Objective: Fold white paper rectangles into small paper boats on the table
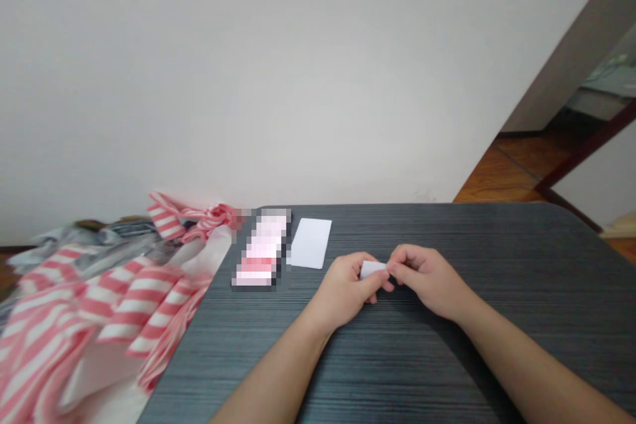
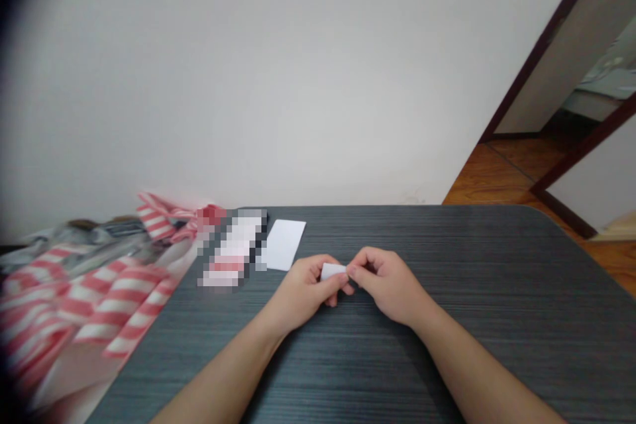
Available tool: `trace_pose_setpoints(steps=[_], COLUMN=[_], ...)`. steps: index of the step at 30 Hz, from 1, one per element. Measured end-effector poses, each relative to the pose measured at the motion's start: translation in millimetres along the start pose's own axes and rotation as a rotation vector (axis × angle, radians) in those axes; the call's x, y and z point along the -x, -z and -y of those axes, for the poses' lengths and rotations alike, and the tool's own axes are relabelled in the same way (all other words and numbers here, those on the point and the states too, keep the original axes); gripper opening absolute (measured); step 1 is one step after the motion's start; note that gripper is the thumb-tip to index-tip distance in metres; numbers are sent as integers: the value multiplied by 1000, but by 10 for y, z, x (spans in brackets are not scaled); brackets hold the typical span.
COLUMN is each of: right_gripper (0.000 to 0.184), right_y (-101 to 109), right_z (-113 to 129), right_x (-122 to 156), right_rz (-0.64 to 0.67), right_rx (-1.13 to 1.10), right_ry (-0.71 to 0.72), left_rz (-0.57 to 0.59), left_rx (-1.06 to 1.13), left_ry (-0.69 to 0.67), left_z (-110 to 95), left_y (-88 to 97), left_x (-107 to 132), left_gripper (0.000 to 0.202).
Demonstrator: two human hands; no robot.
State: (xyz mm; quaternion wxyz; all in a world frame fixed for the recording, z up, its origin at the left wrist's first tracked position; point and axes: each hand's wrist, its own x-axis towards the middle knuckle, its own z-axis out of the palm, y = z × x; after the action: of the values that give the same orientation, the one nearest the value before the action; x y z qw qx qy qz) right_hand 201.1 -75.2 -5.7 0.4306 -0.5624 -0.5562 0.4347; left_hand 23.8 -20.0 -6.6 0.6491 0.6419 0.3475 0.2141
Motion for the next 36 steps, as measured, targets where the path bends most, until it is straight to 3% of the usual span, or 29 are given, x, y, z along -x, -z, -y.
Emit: trace_pose_setpoints(steps=[11, 22, 36], right_gripper=[16, 17, 18], right_y=[-6, 52, 84], right_z=[-15, -31, -59], right_x=[-7, -8, 1], right_rz=[-14, -47, -75], right_rx=[38, 31, 8], right_ry=[-2, 12, -14], left_rz=[19, 15, 0], left_rx=[-44, -46, -28], left_ry=[-25, 5, 6], left_z=[75, -47, 9], left_y=[45, 54, 28], left_x=[3, 32, 19], left_gripper=[24, 31, 27])
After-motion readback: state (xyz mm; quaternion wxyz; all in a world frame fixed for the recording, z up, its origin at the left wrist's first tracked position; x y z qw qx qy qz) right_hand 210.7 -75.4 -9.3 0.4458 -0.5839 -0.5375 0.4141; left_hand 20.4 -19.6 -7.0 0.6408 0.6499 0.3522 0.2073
